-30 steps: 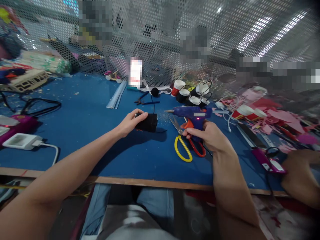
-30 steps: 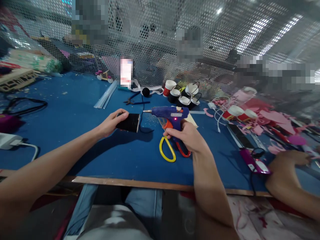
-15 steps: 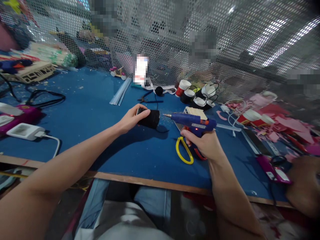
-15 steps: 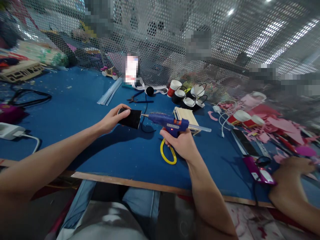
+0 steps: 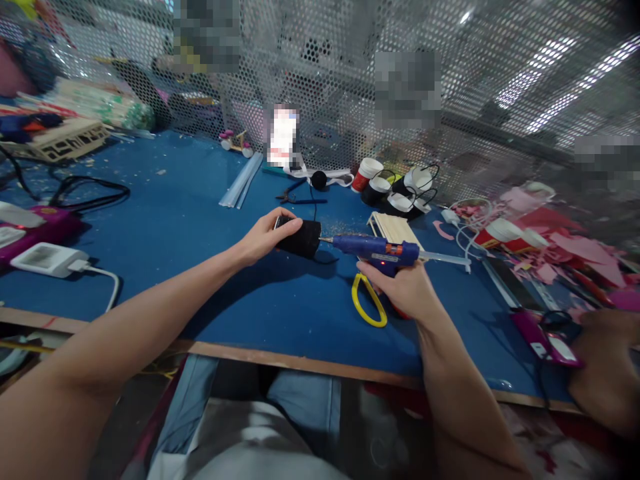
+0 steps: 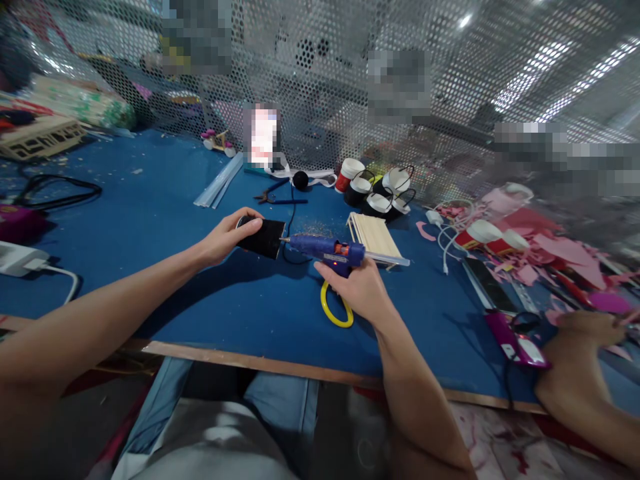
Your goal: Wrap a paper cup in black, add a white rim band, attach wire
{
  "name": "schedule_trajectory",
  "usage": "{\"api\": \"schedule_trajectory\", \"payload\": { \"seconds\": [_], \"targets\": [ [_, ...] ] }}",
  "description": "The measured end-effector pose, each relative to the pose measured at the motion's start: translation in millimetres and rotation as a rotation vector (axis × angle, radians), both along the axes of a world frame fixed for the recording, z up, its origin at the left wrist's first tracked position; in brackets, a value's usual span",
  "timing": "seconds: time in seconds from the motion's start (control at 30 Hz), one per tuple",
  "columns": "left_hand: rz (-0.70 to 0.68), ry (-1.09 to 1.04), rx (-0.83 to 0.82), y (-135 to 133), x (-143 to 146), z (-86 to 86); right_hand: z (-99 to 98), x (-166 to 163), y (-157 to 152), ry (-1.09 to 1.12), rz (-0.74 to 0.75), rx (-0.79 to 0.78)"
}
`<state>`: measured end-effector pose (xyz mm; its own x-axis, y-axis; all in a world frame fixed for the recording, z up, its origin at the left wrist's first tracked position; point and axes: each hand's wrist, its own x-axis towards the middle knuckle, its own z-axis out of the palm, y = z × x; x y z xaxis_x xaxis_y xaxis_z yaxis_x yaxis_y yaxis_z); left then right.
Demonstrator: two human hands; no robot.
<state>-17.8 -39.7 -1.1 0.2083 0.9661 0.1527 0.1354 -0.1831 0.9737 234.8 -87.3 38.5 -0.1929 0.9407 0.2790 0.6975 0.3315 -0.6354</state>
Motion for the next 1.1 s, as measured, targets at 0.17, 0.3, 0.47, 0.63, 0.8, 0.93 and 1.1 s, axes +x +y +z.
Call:
{"api": "schedule_trajectory", "payload": {
  "seconds": [0.17,0.3,0.47,0.63,0.8,0.93,1.1],
  "targets": [
    [0.005,-0.011,0.001,-0.9,0.9,0.6,0.5,2.0,1.9,0.005,0.005,0.01],
    [0.01,-0.005,0.002,-0.1,0.8,-0.5,1.2,2.3,0.7,0.013,0.015,-0.003],
    [-0.004,-0.016,-0.004,1.1,1.1,-2.6,-2.3,1.8,1.0,-0.014,0.018,0.001],
    [-0.015,-0.032,-0.007,1.3,1.5,-2.8,-1.1,3.1,1.8,0.026,-0.016,-0.014],
    [-0.027,-0.059,-0.024,1.5,1.0,-2.8,2.9,6.4,0.8,0.041,0.037,-0.066],
    [-0.064,-0.083,-0.026,2.0,0.8,-4.0,0.8,6.4,2.6,0.032,0.042,-0.107],
    [-0.078,-0.104,-0.032,3.0,0.5,-6.2,1.2,4.1,2.7,0.069,-0.015,-0.067]
  ]
}}
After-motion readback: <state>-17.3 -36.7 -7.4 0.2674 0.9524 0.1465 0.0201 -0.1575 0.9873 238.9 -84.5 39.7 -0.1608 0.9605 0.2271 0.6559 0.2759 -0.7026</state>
